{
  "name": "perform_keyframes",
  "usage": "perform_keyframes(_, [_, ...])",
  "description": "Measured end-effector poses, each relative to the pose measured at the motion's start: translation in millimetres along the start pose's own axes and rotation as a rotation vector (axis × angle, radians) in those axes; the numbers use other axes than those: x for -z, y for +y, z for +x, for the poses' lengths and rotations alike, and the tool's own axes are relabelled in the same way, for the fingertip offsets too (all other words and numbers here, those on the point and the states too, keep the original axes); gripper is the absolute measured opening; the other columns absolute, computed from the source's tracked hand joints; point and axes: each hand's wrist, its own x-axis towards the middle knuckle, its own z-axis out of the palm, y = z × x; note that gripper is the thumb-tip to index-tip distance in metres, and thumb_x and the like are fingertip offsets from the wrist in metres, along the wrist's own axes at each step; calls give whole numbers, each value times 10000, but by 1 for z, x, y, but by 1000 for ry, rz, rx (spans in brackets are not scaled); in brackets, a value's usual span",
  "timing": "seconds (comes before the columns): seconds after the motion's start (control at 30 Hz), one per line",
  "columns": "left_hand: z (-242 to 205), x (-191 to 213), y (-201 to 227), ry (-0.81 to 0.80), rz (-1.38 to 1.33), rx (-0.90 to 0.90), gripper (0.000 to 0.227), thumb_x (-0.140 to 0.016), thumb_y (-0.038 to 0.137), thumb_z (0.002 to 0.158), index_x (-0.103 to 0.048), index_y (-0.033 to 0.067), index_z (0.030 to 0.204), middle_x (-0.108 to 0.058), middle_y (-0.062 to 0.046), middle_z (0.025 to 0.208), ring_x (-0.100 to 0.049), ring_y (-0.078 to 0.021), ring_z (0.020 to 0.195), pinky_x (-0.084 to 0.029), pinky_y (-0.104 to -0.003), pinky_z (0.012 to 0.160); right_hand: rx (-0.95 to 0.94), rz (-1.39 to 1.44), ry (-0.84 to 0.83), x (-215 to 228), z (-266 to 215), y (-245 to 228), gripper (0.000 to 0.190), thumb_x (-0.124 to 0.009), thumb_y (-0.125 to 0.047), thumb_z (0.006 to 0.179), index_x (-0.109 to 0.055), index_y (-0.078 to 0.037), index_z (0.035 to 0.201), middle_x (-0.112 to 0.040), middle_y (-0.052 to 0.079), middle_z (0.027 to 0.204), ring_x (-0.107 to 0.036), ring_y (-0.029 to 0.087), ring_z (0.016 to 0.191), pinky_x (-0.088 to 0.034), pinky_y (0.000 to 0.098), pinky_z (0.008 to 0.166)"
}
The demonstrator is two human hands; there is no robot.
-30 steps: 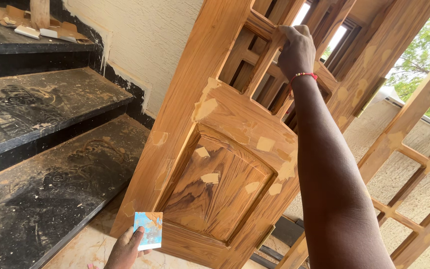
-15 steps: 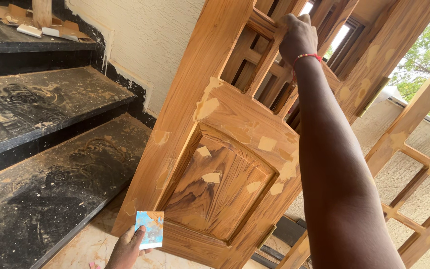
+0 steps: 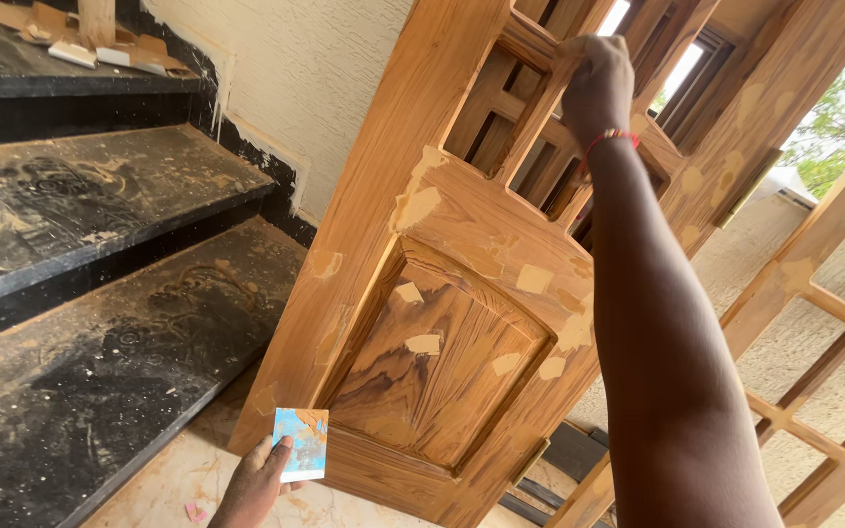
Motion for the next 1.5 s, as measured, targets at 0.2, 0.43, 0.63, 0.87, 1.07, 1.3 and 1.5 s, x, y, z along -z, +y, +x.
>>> perform_keyframes(0.2, [7, 6, -12, 11, -34, -25, 587, -509, 420, 975, -566, -19, 1360, -743, -197, 1143, -780, -283, 971, -685, -437, 811, -209, 365, -6, -4, -67, -49, 303, -478, 13, 1035, -747, -126, 1046, -719, 20, 1034, -669, 121, 828, -598, 235, 740])
perform_keyframes(0.43, [9, 19, -22, 34, 50, 2, 550, -504, 404, 995, -575, -11, 1348, -743, -178, 1150, -772, -269, 965, -668, -429, 804, -24, 415, -75, 13, -135, -80, 291, -519, 110, 960, -733, -2, 1122, -666, 147, 1028, -657, 263, 958, -529, 354, 873])
perform_keyframes(0.63, [11, 21, -23, 41, 71, 4, 539, -492, 390, 1001, -577, -17, 1343, -734, -181, 1149, -779, -272, 965, -662, -427, 781, 100, 360, -75, 18, -135, -58, 264, -536, 109, 933, -737, -28, 1036, -664, 157, 1121, -652, 332, 1080, -519, 389, 956])
perform_keyframes(0.87, [15, 25, -33, 26, 71, 39, 577, -512, 419, 982, -546, -1, 1376, -738, -193, 1185, -781, -294, 1009, -678, -437, 801, 29, 329, -137, 14, -164, -55, 250, -554, 89, 963, -743, -53, 1042, -653, 146, 1179, -623, 332, 1154, -515, 413, 995])
perform_keyframes(1.07, [21, 35, -41, 4, 70, 100, 614, -514, 448, 962, -500, 37, 1418, -733, -196, 1226, -775, -317, 1058, -636, -451, 832, 73, 305, -117, 15, -170, -55, 307, -561, 108, 922, -741, -60, 1106, -627, 143, 1258, -578, 363, 1207, -502, 431, 1014])
perform_keyframes(1.3, [28, 36, -47, -33, 16, 149, 603, -512, 446, 976, -498, 29, 1411, -718, -213, 1226, -758, -314, 1082, -637, -464, 844, 81, 207, -175, 7, -152, -50, 307, -581, 102, 915, -748, -72, 1103, -591, 118, 1204, -567, 323, 1126, -497, 412, 1002])
perform_keyframes(1.5, [25, 36, -51, -21, 47, 111, 579, -521, 430, 971, -524, 33, 1393, -727, -209, 1183, -772, -306, 1006, -680, -454, 792, 127, 179, -180, 5, -153, -46, 325, -590, 101, 879, -763, -83, 1084, -572, 118, 1220, -561, 324, 1125, -499, 407, 1005])
